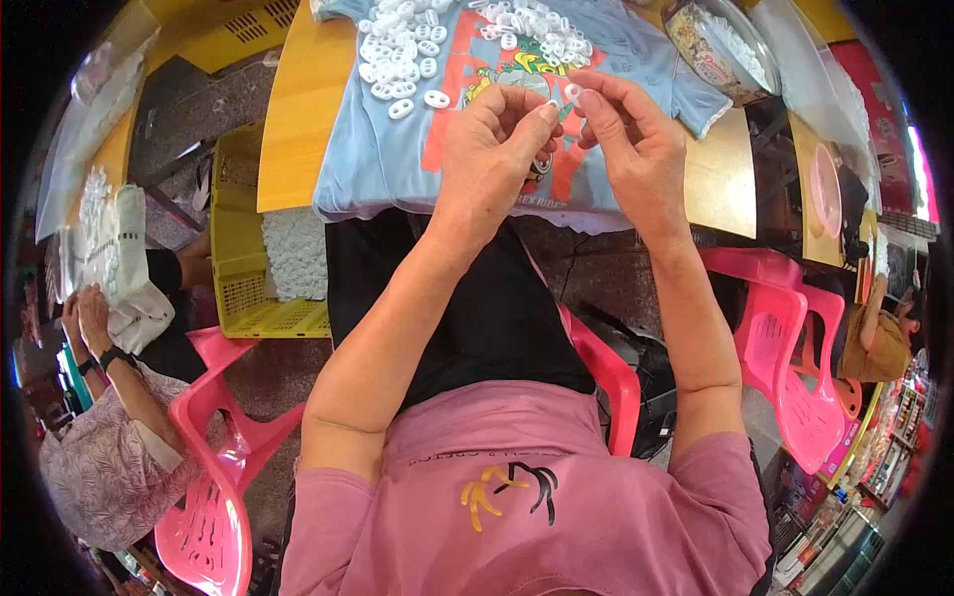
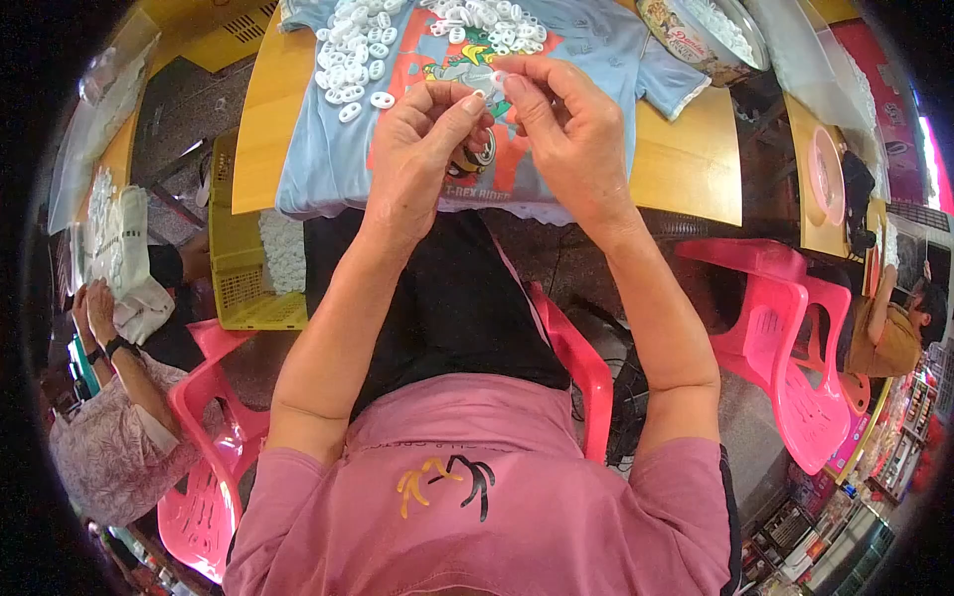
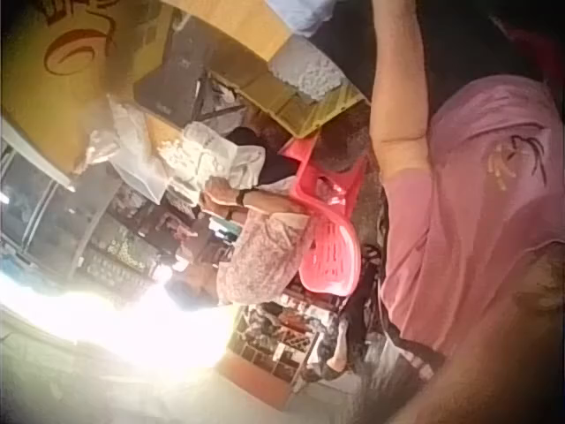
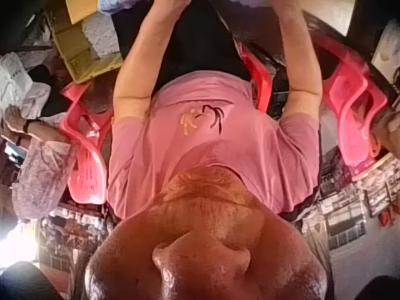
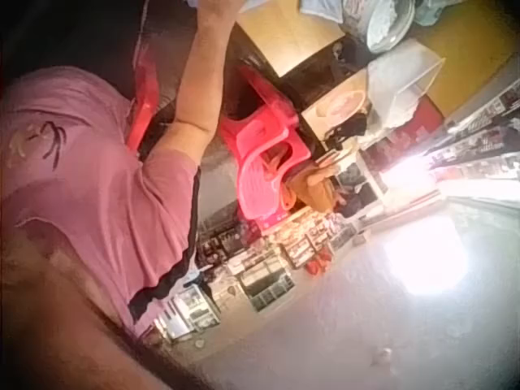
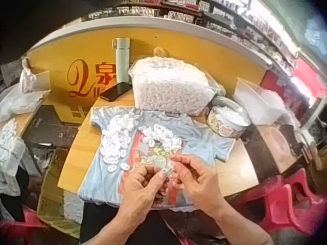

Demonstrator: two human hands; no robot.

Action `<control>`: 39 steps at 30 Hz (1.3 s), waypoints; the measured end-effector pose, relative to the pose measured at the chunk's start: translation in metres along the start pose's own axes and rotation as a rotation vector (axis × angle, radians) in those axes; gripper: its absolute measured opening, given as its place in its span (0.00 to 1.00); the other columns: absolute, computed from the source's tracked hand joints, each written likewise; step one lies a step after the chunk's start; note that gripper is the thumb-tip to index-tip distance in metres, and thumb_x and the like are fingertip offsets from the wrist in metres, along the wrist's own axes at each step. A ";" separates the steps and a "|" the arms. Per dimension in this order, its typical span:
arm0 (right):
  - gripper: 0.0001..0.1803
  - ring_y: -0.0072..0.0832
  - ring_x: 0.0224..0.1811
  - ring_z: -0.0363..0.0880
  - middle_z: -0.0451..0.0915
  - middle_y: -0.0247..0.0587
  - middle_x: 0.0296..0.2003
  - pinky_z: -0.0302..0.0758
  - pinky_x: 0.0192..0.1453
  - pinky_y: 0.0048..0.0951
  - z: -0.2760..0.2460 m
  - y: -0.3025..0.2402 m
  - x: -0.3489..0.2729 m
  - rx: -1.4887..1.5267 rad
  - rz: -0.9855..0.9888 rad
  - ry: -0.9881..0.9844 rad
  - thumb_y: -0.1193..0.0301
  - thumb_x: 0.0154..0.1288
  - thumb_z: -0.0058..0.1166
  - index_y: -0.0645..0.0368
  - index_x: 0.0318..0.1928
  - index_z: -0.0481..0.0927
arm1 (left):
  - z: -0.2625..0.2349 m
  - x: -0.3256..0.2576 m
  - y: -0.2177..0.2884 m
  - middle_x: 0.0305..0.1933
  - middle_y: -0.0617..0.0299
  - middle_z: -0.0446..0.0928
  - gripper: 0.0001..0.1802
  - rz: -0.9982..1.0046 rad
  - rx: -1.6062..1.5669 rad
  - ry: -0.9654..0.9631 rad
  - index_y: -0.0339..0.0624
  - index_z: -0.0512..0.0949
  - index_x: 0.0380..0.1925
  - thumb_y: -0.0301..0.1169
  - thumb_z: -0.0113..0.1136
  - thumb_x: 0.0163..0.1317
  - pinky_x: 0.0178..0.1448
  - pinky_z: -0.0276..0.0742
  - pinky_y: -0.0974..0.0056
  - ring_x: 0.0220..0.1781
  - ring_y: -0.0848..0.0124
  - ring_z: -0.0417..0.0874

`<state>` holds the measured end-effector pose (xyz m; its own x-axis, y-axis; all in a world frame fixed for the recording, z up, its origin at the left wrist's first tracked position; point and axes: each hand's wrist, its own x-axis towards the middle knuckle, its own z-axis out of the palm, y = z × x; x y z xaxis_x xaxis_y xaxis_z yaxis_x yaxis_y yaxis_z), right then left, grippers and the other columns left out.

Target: Attaching small white plastic parts to a light blue t-shirt manually.

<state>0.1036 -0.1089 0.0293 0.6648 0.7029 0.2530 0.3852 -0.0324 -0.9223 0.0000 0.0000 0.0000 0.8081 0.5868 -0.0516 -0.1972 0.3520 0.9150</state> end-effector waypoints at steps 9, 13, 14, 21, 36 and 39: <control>0.12 0.14 0.30 0.73 0.81 0.29 0.37 0.72 0.36 0.16 0.002 0.002 -0.001 -0.053 -0.047 0.011 0.72 0.71 0.54 0.64 0.51 0.81 | 0.003 -0.001 0.000 0.31 0.63 0.78 0.11 0.025 0.052 0.021 0.35 0.75 0.37 0.33 0.60 0.66 0.31 0.72 0.73 0.32 0.79 0.77; 0.12 0.14 0.30 0.74 0.81 0.29 0.36 0.72 0.36 0.16 0.006 0.000 -0.002 -0.018 0.001 0.026 0.72 0.71 0.54 0.64 0.51 0.81 | 0.002 0.000 -0.002 0.32 0.64 0.79 0.09 0.011 0.045 0.037 0.35 0.77 0.39 0.31 0.62 0.66 0.35 0.73 0.74 0.31 0.80 0.77; 0.12 0.14 0.30 0.74 0.81 0.29 0.36 0.72 0.36 0.16 0.006 0.000 -0.002 -0.006 0.010 0.034 0.72 0.71 0.54 0.64 0.51 0.81 | 0.002 0.001 -0.003 0.32 0.63 0.79 0.10 0.024 0.036 0.039 0.35 0.77 0.39 0.31 0.62 0.66 0.35 0.74 0.74 0.31 0.80 0.77; 0.12 0.14 0.31 0.75 0.81 0.30 0.35 0.73 0.37 0.16 0.007 0.000 -0.001 0.002 0.048 0.049 0.72 0.70 0.56 0.64 0.50 0.81 | 0.002 0.001 -0.004 0.33 0.63 0.80 0.11 0.020 0.032 0.043 0.35 0.77 0.39 0.32 0.63 0.66 0.36 0.75 0.73 0.32 0.79 0.78; 0.10 0.14 0.31 0.73 0.79 0.29 0.31 0.71 0.37 0.16 0.013 0.008 -0.001 -0.029 -0.041 0.091 0.74 0.69 0.57 0.64 0.47 0.82 | -0.001 0.003 -0.006 0.34 0.58 0.81 0.11 0.049 0.009 0.017 0.33 0.75 0.39 0.32 0.60 0.67 0.25 0.71 0.73 0.33 0.77 0.81; 0.10 0.14 0.31 0.73 0.79 0.28 0.31 0.70 0.36 0.16 0.013 0.009 -0.001 0.007 -0.025 0.091 0.74 0.69 0.57 0.64 0.47 0.82 | -0.001 0.002 -0.003 0.34 0.58 0.81 0.11 0.009 -0.005 0.031 0.33 0.76 0.39 0.32 0.60 0.67 0.26 0.71 0.73 0.34 0.77 0.81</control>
<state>0.0974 -0.1007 0.0170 0.7105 0.6362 0.3007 0.3980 -0.0109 -0.9173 0.0014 0.0006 -0.0034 0.7887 0.6123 -0.0554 -0.2077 0.3502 0.9134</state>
